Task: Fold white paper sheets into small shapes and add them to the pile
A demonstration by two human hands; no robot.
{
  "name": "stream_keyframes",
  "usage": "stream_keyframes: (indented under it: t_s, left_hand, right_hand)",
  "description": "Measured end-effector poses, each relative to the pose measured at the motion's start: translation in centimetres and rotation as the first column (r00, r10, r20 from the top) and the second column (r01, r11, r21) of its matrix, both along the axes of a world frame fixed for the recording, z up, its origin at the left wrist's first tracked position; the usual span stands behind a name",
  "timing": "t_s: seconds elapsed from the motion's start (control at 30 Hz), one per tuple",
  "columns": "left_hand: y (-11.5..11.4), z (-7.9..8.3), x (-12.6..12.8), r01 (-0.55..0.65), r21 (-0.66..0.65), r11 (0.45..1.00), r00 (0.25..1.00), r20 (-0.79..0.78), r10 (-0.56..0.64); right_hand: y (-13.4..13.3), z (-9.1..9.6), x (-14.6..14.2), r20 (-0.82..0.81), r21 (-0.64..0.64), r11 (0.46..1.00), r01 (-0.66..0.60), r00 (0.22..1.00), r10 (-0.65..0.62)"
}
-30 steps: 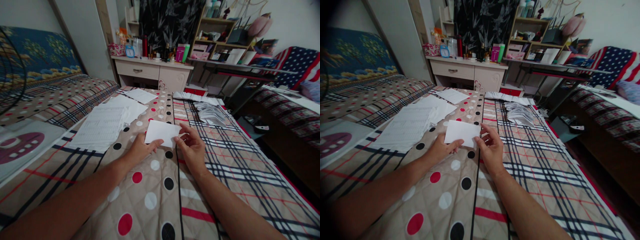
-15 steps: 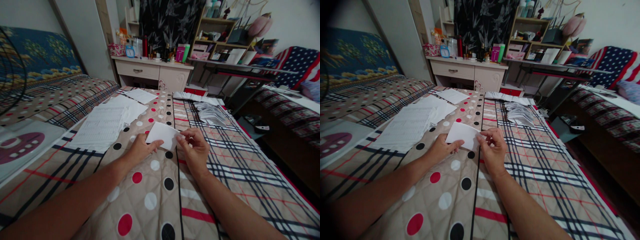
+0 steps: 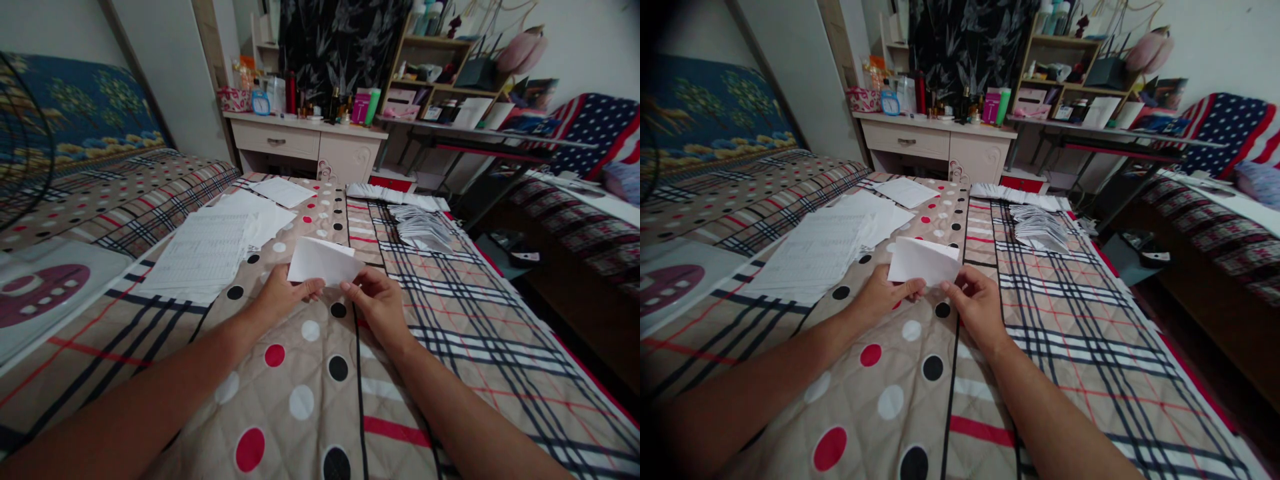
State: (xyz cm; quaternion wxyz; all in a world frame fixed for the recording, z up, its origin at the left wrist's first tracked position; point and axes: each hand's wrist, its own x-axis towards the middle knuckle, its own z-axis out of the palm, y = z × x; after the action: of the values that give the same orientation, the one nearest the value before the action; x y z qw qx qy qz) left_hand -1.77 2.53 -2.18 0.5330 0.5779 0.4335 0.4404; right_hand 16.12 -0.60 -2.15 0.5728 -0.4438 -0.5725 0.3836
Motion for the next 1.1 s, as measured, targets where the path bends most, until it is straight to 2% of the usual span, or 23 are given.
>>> stream_keyframes:
  t_s: [0.07, 0.13, 0.17, 0.23, 0.3, 0.33, 0.4, 0.47, 0.53, 0.63, 0.73, 0.83, 0.93, 1.03, 1.1]
  left_hand:
    - [0.6, -0.7, -0.2, -0.034, 0.103, 0.994, 0.998, 0.052, 0.029]
    - [1.1, -1.0, -0.5, -0.150, 0.285, 0.947, 0.989, 0.052, 0.141]
    - [1.1, -0.9, -0.8, -0.212, 0.400, 0.892, 0.974, 0.016, 0.225]
    - [0.7, -0.4, -1.1, -0.240, 0.654, 0.718, 0.911, -0.103, 0.399]
    - [-0.1, 0.5, -1.3, -0.091, 0.847, 0.524, 0.845, -0.213, 0.491]
    - [-0.7, 0.9, -1.2, 0.027, 0.890, 0.455, 0.825, -0.277, 0.493]
    - [-1.5, 1.3, -0.9, 0.248, 0.893, 0.376, 0.791, -0.411, 0.453]
    - [-1.7, 1.2, -0.6, 0.406, 0.835, 0.371, 0.748, -0.537, 0.390]
    - [-1.5, 0.6, -0.6, 0.484, 0.781, 0.394, 0.721, -0.611, 0.326]
    - [-0.7, -0.1, -1.0, 0.507, 0.761, 0.405, 0.732, -0.628, 0.264]
    - [-0.2, -0.5, -1.5, 0.507, 0.776, 0.374, 0.758, -0.608, 0.235]
    - [0.0, -0.7, -1.6, 0.512, 0.790, 0.337, 0.789, -0.587, 0.180]
    - [0.0, -0.8, -1.6, 0.510, 0.787, 0.348, 0.802, -0.581, 0.138]
    - [0.1, -0.9, -1.6, 0.503, 0.770, 0.393, 0.796, -0.590, 0.136]
    - [0.0, -0.8, -1.7, 0.496, 0.759, 0.422, 0.791, -0.595, 0.141]
  right_hand:
    - [-0.1, 0.0, 0.2, 0.157, 0.096, 0.994, 0.048, 0.986, -0.063]
    - [-0.1, 0.1, 0.7, 0.276, 0.255, 0.956, 0.145, 0.937, -0.215]
    - [-0.1, 0.3, 1.0, 0.320, 0.330, 0.928, 0.175, 0.904, -0.284]
    - [0.0, 0.5, 1.5, 0.405, 0.437, 0.880, 0.184, 0.834, -0.376]
    - [0.0, 0.7, 1.7, 0.506, 0.480, 0.863, 0.155, 0.755, -0.417]
    - [0.0, 0.7, 1.6, 0.551, 0.486, 0.862, 0.142, 0.716, -0.429]
    - [-0.2, 0.7, 1.4, 0.635, 0.465, 0.878, 0.116, 0.647, -0.422]
    - [-0.5, 0.7, 1.0, 0.707, 0.402, 0.911, 0.088, 0.602, -0.370]
    - [-0.6, 0.5, 0.8, 0.749, 0.296, 0.953, 0.057, 0.606, -0.269]
    - [-0.5, 0.3, 1.0, 0.658, 0.148, 0.984, 0.095, 0.733, -0.170]
    - [0.1, 0.2, 1.5, 0.429, -0.035, 0.974, 0.223, 0.884, -0.187]
    - [0.7, 0.1, 1.9, 0.261, -0.203, 0.950, 0.237, 0.948, -0.180]
    - [1.2, -0.4, 2.2, 0.251, -0.200, 0.956, 0.215, 0.954, -0.163]
    - [1.6, -1.0, 2.8, 0.310, -0.169, 0.964, 0.203, 0.940, -0.144]
    - [1.9, -1.0, 3.3, 0.312, -0.203, 0.963, 0.179, 0.944, -0.109]
